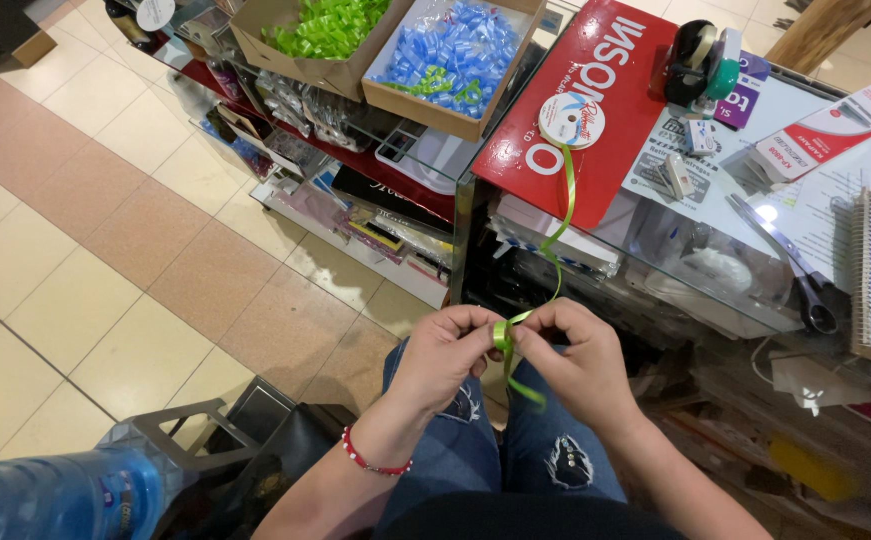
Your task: The person sits on the floor and ties a green ribbon into a bow using both hands. They secure the bow with a stapler and then use scissors to trim the ribbon ends. The process is repeated to create multiple bows.
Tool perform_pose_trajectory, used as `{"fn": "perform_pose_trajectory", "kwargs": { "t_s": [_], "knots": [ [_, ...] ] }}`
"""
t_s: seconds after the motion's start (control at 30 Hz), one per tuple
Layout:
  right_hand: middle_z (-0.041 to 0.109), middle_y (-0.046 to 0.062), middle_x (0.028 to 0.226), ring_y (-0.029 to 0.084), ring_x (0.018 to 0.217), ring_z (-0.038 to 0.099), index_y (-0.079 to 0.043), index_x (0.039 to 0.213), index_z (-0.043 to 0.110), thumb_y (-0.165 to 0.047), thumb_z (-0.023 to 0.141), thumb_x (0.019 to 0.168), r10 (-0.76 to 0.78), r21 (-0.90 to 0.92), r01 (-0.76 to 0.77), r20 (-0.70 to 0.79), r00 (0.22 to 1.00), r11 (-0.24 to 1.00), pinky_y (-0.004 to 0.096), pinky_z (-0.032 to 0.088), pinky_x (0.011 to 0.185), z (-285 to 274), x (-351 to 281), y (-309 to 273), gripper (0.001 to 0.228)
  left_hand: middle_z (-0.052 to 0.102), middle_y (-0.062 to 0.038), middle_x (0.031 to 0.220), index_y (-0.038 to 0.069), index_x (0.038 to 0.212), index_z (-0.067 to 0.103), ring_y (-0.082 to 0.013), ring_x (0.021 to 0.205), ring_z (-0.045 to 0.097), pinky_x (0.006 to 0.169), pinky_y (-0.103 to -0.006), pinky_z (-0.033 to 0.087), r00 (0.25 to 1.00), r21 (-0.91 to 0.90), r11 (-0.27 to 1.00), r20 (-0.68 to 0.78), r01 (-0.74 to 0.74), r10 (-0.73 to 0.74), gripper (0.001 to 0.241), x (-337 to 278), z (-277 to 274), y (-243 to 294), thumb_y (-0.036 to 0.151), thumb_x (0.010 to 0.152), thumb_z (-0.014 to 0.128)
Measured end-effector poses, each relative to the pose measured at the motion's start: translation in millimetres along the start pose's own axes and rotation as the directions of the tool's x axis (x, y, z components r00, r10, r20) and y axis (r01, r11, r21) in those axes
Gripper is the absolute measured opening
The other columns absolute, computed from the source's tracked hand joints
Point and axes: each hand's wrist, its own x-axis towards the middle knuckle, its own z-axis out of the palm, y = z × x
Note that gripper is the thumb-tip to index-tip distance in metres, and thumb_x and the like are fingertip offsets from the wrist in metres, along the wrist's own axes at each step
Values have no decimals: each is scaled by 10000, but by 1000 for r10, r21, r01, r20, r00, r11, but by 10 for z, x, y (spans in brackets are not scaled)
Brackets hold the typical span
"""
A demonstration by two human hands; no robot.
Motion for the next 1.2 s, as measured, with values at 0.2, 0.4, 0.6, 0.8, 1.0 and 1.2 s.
{"fn": "perform_pose_trajectory", "kwargs": {
  "t_s": [0.2,0.4,0.6,0.8,1.0,1.2],
  "knots": [
    [681,102,698,179,696,616,-5,784,747,-16,723,895,9,42,-9,10,1000,999,348,530,705,-18,4,60,115,695,-131,701,-56,915,767,-154,616,678,419,-170,449,999,32,999,45,17,-19,67,-33,24,42,2,883,763],
    [672,93,701,134,694,577,4,855,751,-69,684,966,73,162,-76,24,997,984,308,514,680,27,-22,227,149,679,-133,701,-62,920,749,-160,602,664,423,-175,448,999,17,1000,45,22,-23,94,17,48,-58,32,912,745],
    [717,63,733,108,713,614,16,984,761,-107,717,955,167,291,-190,103,981,938,284,540,694,110,-112,411,133,634,-98,668,-36,921,744,-90,496,551,426,-185,433,996,34,996,-25,-85,86,100,50,66,2,57,950,727],
    [709,30,711,84,687,579,-16,869,758,-82,773,899,218,197,-260,212,953,945,248,483,644,118,-117,560,74,684,-107,787,17,939,690,-62,472,485,458,-173,396,991,78,988,-5,-136,137,124,86,135,205,123,995,662],
    [774,-28,844,106,800,686,-125,828,743,-133,777,846,-35,-137,57,155,987,989,282,503,779,-70,63,510,39,708,-128,812,27,945,660,-132,695,683,397,-164,385,997,-78,996,72,33,-27,100,207,163,132,105,1007,649],
    [720,27,880,255,821,703,-112,882,728,-2,772,816,-714,-478,649,62,697,592,431,561,898,-253,366,570,135,627,-119,746,-42,955,681,-162,553,647,328,-135,348,995,-126,987,-18,96,-99,129,314,333,39,71,942,743]
  ]
}}
